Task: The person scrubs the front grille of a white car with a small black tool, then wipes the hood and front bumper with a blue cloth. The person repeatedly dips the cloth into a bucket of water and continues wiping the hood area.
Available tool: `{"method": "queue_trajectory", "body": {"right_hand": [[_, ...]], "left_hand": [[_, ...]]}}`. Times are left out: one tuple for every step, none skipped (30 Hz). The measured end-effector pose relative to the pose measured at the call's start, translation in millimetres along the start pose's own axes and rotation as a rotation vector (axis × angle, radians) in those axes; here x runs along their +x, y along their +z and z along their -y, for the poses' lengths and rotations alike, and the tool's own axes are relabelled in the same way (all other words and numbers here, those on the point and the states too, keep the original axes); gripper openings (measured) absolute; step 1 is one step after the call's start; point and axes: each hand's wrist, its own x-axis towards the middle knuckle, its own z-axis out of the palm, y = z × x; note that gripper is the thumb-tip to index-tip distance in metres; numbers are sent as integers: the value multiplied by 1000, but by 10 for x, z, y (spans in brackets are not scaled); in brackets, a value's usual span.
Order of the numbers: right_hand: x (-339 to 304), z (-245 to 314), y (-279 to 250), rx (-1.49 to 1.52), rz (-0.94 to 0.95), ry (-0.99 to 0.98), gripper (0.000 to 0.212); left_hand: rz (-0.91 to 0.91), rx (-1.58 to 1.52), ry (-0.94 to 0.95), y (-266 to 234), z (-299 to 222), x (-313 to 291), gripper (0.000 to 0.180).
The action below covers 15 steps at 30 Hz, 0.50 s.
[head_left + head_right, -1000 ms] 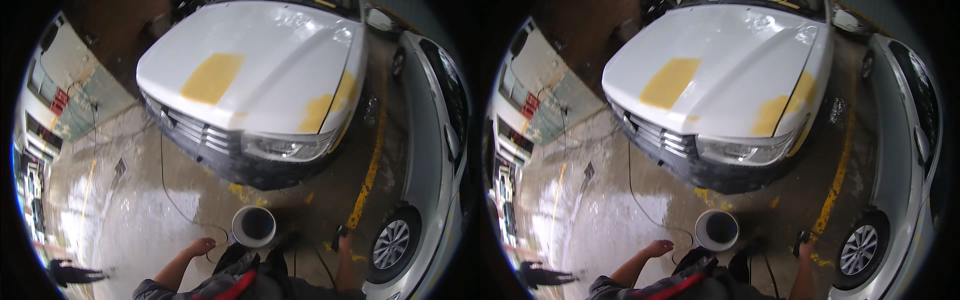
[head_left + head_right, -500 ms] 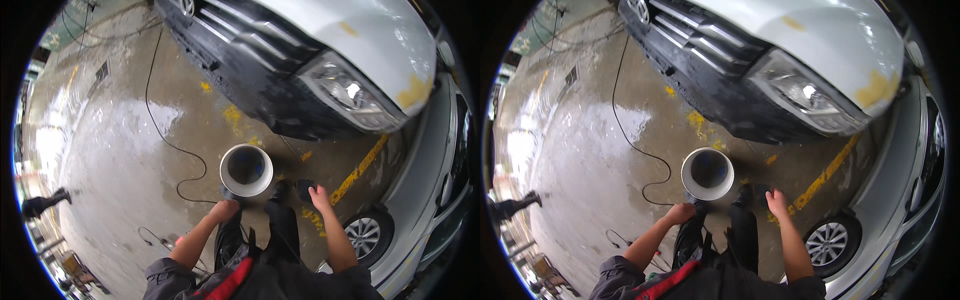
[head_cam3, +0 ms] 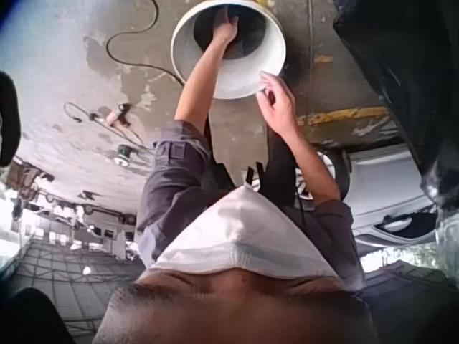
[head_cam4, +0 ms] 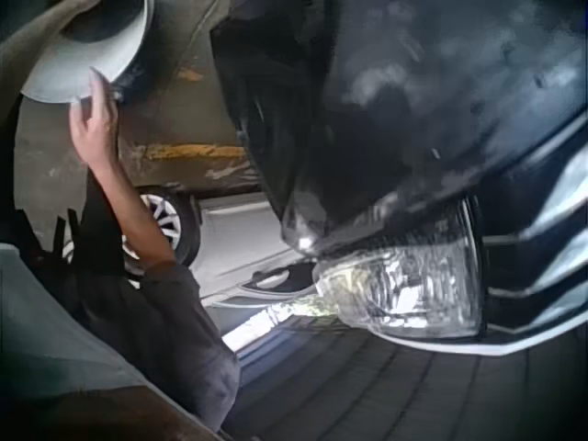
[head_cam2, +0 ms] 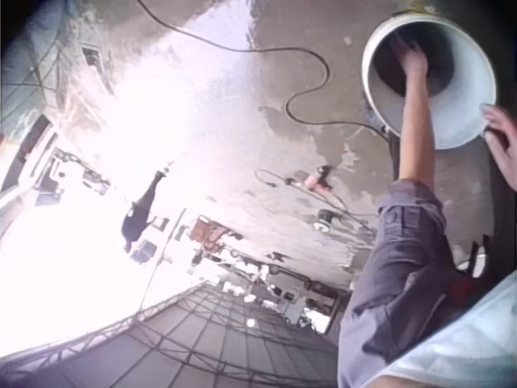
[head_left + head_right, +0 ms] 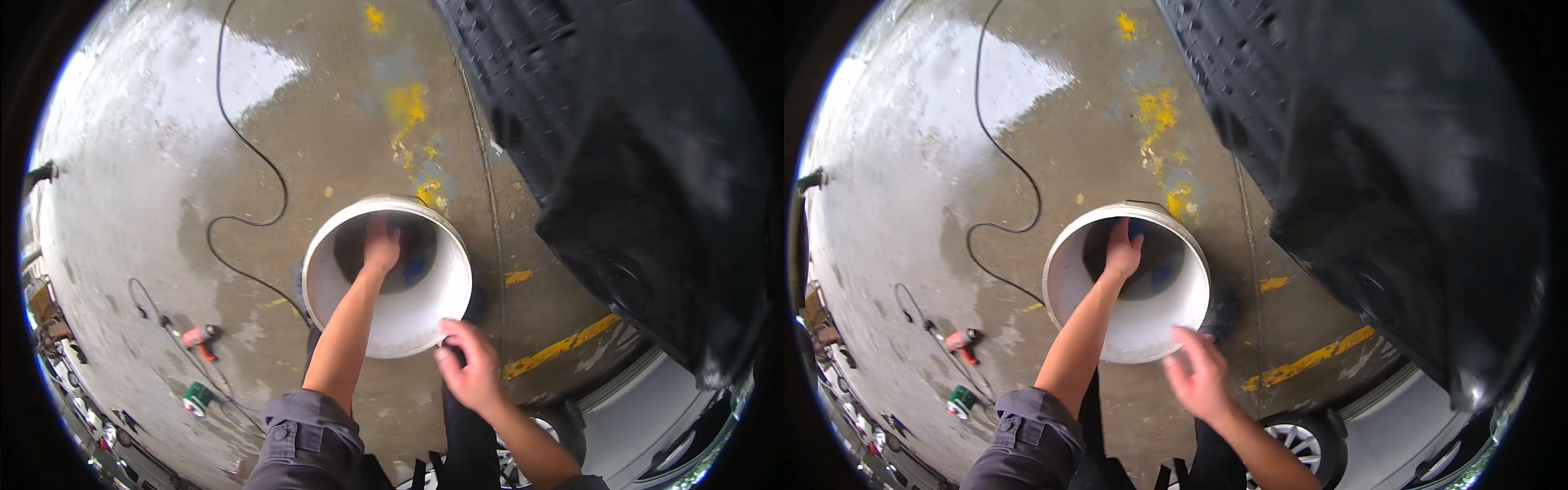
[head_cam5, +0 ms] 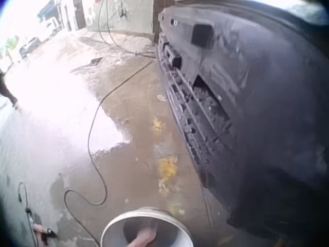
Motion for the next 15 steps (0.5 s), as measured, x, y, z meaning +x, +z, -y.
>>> {"method": "queue_trajectory", "body": {"right_hand": [[61, -92, 165, 90, 48, 62, 49], [115, -167, 311, 183, 90, 123, 51], [210, -256, 409, 281, 145, 231, 55], [290, -379, 499, 368, 137, 317, 56], [410, -523, 601, 454, 131, 397, 57], [521, -625, 694, 545, 119, 491, 58], [709, -660, 747, 639, 72, 644, 59], [902, -704, 758, 728, 32, 792, 60], [1051, -831, 831, 738, -18, 840, 60], [1211, -1059, 916, 750, -65, 872, 61], [1297, -1370, 1010, 742, -102, 919, 62], [1466, -1615, 1121, 770, -59, 952, 57], [1605, -1858, 1201, 805, -23, 985, 53], [1730, -2114, 1238, 842, 2, 1015, 51], [1806, -2184, 1353, 882, 25, 1038, 50]], "left_hand": [[43, 13, -70, 135, 41, 168, 55], [88, 30, -136, 259, 119, 307, 58], [36, 51, -168, 405, 159, 374, 58], [3, 142, -150, 499, 390, 447, 63], [48, 93, -172, 545, 604, 579, 57], [104, 50, -194, 547, 771, 601, 50], [3, -27, -199, 434, 597, 476, 41], [-51, -107, -167, 316, 419, 348, 40], [-69, -195, -123, 146, 243, 124, 40], [-64, -279, -83, -33, 25, -106, 39], [-36, -353, -57, -228, -170, -364, 39], [2, -416, -27, -428, -372, -621, 38], [43, -467, 15, -661, -571, -818, 38], [93, -517, 61, -869, -778, -992, 37], [127, -560, 95, -1062, -940, -1190, 37]]}}
